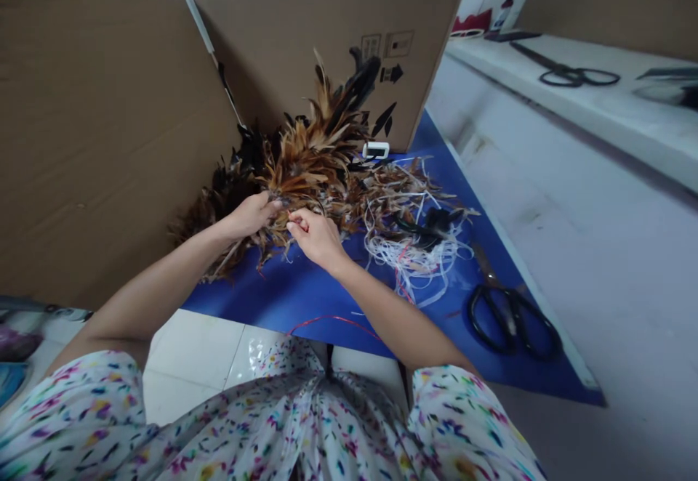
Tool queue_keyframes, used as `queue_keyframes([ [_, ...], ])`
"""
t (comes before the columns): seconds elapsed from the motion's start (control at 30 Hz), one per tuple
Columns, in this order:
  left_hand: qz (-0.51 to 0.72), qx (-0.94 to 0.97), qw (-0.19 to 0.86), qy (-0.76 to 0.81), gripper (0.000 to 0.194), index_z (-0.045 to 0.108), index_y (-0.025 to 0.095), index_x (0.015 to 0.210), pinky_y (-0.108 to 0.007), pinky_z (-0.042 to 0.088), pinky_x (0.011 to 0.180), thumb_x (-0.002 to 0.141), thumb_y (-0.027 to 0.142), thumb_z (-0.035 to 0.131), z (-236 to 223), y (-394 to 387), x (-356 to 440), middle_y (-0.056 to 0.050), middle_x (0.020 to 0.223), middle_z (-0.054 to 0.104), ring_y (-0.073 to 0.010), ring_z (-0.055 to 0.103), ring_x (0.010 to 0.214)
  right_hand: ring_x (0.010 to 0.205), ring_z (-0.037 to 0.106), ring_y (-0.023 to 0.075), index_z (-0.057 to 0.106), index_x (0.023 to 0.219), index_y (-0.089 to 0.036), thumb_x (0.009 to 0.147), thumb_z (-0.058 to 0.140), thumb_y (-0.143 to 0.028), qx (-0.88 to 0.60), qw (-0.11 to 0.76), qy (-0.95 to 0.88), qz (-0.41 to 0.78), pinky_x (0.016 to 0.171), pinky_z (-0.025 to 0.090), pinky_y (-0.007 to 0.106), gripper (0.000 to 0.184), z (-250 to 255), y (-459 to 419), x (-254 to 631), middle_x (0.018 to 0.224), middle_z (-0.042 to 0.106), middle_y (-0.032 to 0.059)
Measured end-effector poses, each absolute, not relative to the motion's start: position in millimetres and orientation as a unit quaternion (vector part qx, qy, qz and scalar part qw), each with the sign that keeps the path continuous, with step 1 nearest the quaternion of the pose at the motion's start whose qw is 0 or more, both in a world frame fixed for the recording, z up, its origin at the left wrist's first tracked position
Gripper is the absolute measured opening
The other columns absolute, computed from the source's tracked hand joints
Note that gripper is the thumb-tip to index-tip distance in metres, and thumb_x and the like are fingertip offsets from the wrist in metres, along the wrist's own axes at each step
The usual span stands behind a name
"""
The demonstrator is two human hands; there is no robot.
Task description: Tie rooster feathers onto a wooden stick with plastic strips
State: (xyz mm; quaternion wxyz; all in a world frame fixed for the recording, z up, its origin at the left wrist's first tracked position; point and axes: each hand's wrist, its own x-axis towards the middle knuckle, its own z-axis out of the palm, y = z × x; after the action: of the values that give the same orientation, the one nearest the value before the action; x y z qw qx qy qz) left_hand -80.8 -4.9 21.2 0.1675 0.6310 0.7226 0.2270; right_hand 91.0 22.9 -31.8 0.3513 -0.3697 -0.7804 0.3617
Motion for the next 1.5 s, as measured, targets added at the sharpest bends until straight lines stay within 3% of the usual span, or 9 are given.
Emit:
queue_keyframes([
  [0.23, 0.111, 0.649, 0.081, 0.748, 0.026, 0.059, 0.009, 0.104, -0.032, 0.05, 0.084, 0.098, 0.03, 0.044, 15.9, -6.0, -72.0, -0.021, 0.102, 0.072, -0.0283, 0.07, 0.102, 0.062, 0.048, 0.0118, 0.075, 0.088, -0.019, 0.084, 0.059, -0.036, -0.328, 0.393, -0.746, 0.426, 0.063, 0.035, 0.026, 0.023, -42.9, 35.5, 82.2, 0.065, 0.06, -0.0017],
  [0.4, 0.027, 0.663, 0.018, 0.748, 0.025, 0.053, 0.009, 0.115, -0.038, 0.053, 0.08, 0.098, 0.019, 0.038, 13.0, -13.4, -60.4, -0.022, 0.103, 0.071, -0.0333, 0.073, 0.099, 0.058, 0.043, 0.0104, 0.073, 0.076, -0.016, 0.081, 0.061, -0.034, -0.335, 0.38, -0.743, 0.437, 0.06, 0.032, 0.026, 0.023, -35.3, 38.7, 83.8, 0.06, 0.055, -0.0021],
  [0.63, -0.064, 0.669, -0.1, 0.734, 0.037, 0.052, 0.008, 0.119, -0.039, 0.056, 0.075, 0.101, 0.014, 0.022, 16.1, -19.1, -37.7, -0.021, 0.108, 0.066, -0.0317, 0.073, 0.098, 0.062, 0.051, 0.0124, 0.076, 0.079, -0.018, 0.085, 0.057, -0.021, -0.354, 0.225, -0.87, 0.26, 0.062, 0.03, 0.028, 0.02, 18.3, 33.2, 98.9, 0.065, 0.063, 0.0002],
  [0.77, -0.08, 0.689, -0.137, 0.707, 0.042, 0.056, 0.007, 0.118, -0.038, 0.054, 0.069, 0.1, 0.012, 0.018, 17.2, -18.6, -34.0, -0.02, 0.102, 0.065, -0.0315, 0.072, 0.094, 0.073, 0.06, 0.015, 0.078, 0.083, -0.019, 0.087, 0.056, -0.017, -0.272, 0.144, -0.941, 0.142, 0.067, 0.033, 0.028, 0.023, 55.2, 41.6, 108.0, 0.078, 0.072, 0.003],
  [0.9, -0.095, 0.733, -0.179, 0.65, 0.045, 0.06, 0.006, 0.115, -0.034, 0.049, 0.064, 0.1, 0.011, 0.018, 19.1, -21.7, -31.8, -0.02, 0.096, 0.066, -0.0293, 0.071, 0.087, 0.077, 0.061, 0.0175, 0.078, 0.081, -0.017, 0.086, 0.059, -0.014, -0.187, 0.05, -0.981, 0.018, 0.07, 0.035, 0.029, 0.019, 91.5, 50.4, 111.1, 0.077, 0.072, 0.0066],
  [1.03, -0.067, 0.778, -0.236, 0.579, 0.046, 0.061, 0.006, 0.113, -0.032, 0.041, 0.057, 0.102, 0.013, 0.017, 24.2, -29.4, -35.5, -0.016, 0.085, 0.065, -0.025, 0.068, 0.076, 0.082, 0.06, 0.0172, 0.077, 0.081, -0.016, 0.086, 0.062, -0.013, -0.107, 0.024, -0.993, -0.043, 0.073, 0.037, 0.03, 0.016, 112.0, 65.9, 108.7, 0.078, 0.071, 0.0061],
  [1.23, -0.028, 0.809, -0.335, 0.482, 0.037, 0.064, 0.011, 0.098, -0.032, 0.035, 0.054, 0.1, 0.014, 0.027, 38.0, -41.3, -50.7, -0.008, 0.07, 0.059, -0.0217, 0.06, 0.064, 0.083, 0.059, 0.013, 0.077, 0.09, -0.017, 0.09, 0.067, -0.026, -0.038, 0.063, -0.996, 0.051, 0.078, 0.039, 0.028, 0.014, 110.5, 106.0, 110.1, 0.082, 0.072, 0.0001],
  [1.37, 0.003, 0.821, -0.357, 0.446, 0.037, 0.062, 0.01, 0.112, -0.031, 0.035, 0.053, 0.102, 0.018, 0.028, 47.9, -49.9, -54.5, -0.005, 0.067, 0.057, -0.0188, 0.057, 0.062, 0.078, 0.06, 0.0107, 0.077, 0.091, -0.016, 0.089, 0.068, -0.031, -0.008, 0.067, -0.985, 0.16, 0.075, 0.04, 0.025, 0.017, 102.0, 116.0, 111.0, 0.083, 0.073, -0.0001],
  [1.5, -0.002, 0.829, -0.292, 0.476, 0.041, 0.058, 0.012, 0.123, -0.031, 0.036, 0.053, 0.102, 0.02, 0.024, 53.6, -56.8, -54.3, -0.004, 0.068, 0.055, -0.0177, 0.057, 0.063, 0.067, 0.057, 0.0086, 0.076, 0.08, -0.016, 0.082, 0.073, -0.028, -0.014, 0.084, -0.959, 0.269, 0.067, 0.04, 0.022, 0.013, 91.6, 110.1, 108.8, 0.071, 0.07, -0.003],
])
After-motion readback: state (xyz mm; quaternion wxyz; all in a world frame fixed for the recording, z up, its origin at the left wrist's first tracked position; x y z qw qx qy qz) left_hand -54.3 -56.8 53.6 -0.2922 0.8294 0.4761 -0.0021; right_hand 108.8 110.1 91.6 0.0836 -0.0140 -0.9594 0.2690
